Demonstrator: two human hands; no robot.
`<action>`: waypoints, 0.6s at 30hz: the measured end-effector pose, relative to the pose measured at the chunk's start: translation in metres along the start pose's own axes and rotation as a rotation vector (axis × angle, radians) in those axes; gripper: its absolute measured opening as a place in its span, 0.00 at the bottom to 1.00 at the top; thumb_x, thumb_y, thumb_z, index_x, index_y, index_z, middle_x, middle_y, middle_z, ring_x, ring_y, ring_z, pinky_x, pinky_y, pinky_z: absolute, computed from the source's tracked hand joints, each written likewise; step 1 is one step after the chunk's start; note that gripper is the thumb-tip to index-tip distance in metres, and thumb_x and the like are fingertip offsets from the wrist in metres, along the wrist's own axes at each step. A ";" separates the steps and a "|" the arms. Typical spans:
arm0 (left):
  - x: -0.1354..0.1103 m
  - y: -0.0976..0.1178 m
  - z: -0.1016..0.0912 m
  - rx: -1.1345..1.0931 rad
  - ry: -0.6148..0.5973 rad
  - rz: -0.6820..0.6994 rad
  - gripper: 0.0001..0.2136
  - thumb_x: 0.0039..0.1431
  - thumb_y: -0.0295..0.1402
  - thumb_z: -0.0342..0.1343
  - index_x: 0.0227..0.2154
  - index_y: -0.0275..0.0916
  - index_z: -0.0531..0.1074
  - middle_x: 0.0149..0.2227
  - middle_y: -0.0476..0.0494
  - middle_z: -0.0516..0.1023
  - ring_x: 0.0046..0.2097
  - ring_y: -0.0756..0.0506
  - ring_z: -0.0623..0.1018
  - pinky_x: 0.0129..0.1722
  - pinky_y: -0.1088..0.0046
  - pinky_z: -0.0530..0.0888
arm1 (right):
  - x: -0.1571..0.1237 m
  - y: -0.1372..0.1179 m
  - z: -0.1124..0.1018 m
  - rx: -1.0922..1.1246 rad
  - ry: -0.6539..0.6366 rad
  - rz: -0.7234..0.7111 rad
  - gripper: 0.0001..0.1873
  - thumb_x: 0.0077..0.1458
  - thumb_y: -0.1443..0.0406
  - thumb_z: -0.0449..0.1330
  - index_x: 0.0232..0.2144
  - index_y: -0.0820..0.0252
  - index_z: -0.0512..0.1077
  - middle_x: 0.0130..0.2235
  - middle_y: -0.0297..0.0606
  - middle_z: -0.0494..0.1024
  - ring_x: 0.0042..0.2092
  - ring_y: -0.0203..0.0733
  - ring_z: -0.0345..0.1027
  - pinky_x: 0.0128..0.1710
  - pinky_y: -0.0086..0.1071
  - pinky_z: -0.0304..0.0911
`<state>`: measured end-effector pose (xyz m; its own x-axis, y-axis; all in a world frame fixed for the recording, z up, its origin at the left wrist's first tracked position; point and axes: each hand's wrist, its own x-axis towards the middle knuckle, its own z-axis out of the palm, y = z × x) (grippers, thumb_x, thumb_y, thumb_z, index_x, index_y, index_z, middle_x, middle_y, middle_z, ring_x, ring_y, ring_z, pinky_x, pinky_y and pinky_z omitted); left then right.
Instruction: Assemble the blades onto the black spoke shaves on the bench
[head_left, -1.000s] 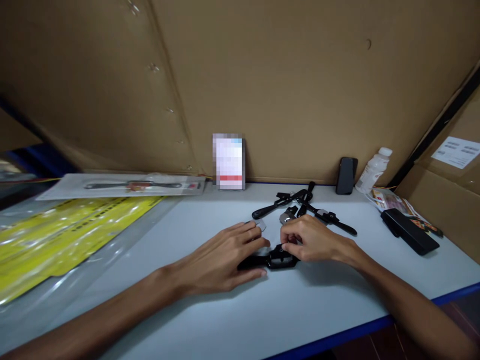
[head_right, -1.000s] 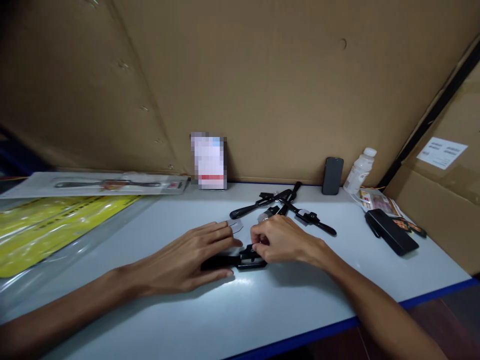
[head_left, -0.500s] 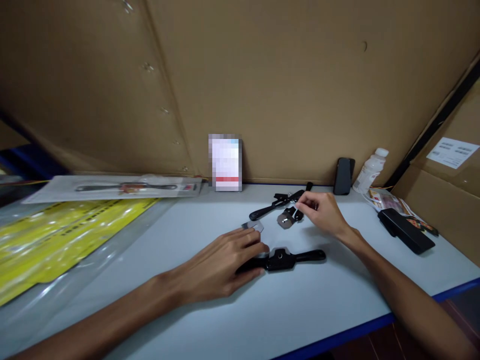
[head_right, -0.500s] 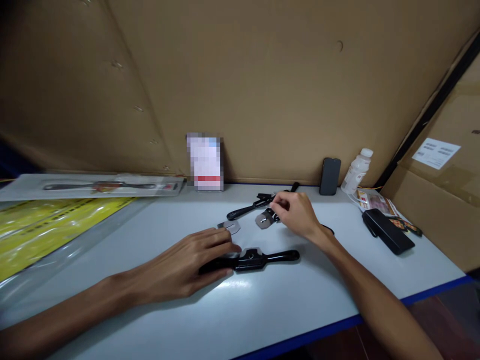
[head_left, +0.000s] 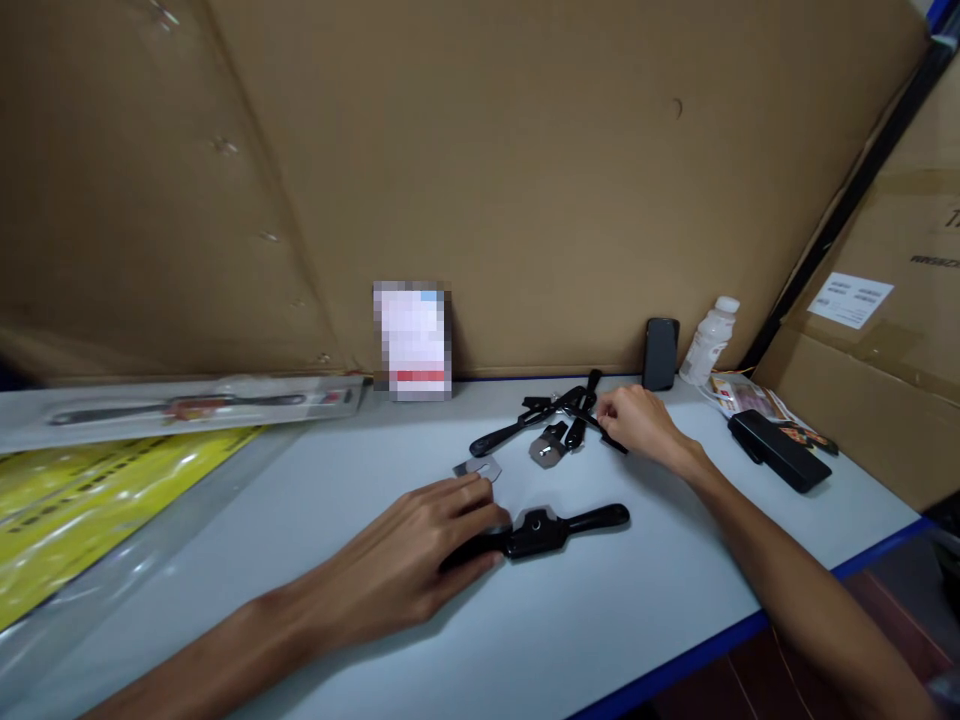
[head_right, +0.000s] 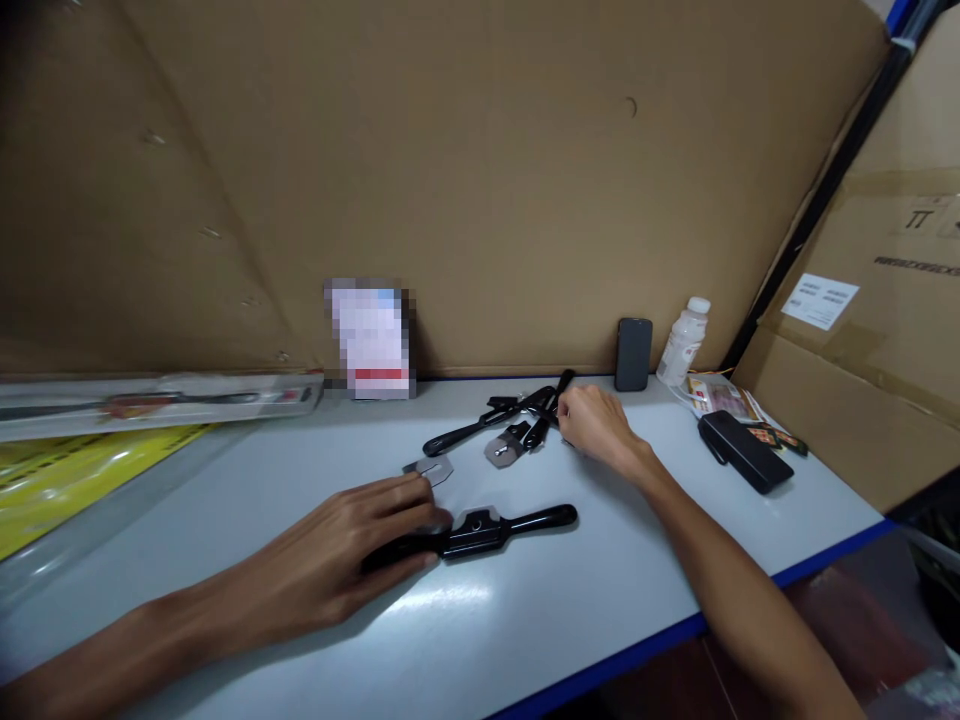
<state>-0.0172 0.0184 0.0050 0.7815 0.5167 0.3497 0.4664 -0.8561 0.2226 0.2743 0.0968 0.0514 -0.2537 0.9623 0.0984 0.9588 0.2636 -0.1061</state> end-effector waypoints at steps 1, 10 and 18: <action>0.000 0.000 0.000 -0.002 0.001 0.002 0.10 0.72 0.31 0.50 0.45 0.41 0.77 0.37 0.44 0.76 0.37 0.41 0.77 0.34 0.65 0.74 | -0.001 0.001 0.000 0.015 -0.057 -0.013 0.12 0.58 0.71 0.60 0.37 0.55 0.83 0.39 0.38 0.85 0.42 0.45 0.76 0.35 0.31 0.55; 0.001 -0.001 0.001 -0.012 0.008 -0.003 0.10 0.72 0.31 0.50 0.44 0.41 0.78 0.37 0.44 0.76 0.36 0.42 0.76 0.34 0.66 0.74 | -0.005 -0.012 0.012 0.064 -0.131 -0.045 0.10 0.57 0.64 0.65 0.42 0.55 0.82 0.43 0.40 0.83 0.43 0.46 0.73 0.35 0.32 0.55; 0.000 0.000 0.001 -0.009 0.001 -0.002 0.11 0.72 0.30 0.49 0.44 0.41 0.78 0.38 0.43 0.77 0.37 0.41 0.76 0.35 0.65 0.75 | -0.002 -0.013 0.021 0.188 -0.130 -0.013 0.16 0.57 0.60 0.69 0.47 0.56 0.80 0.43 0.39 0.83 0.41 0.44 0.74 0.35 0.31 0.55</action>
<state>-0.0165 0.0180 0.0037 0.7800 0.5187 0.3501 0.4647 -0.8548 0.2311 0.2600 0.0926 0.0318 -0.2918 0.9561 -0.0261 0.9178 0.2722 -0.2890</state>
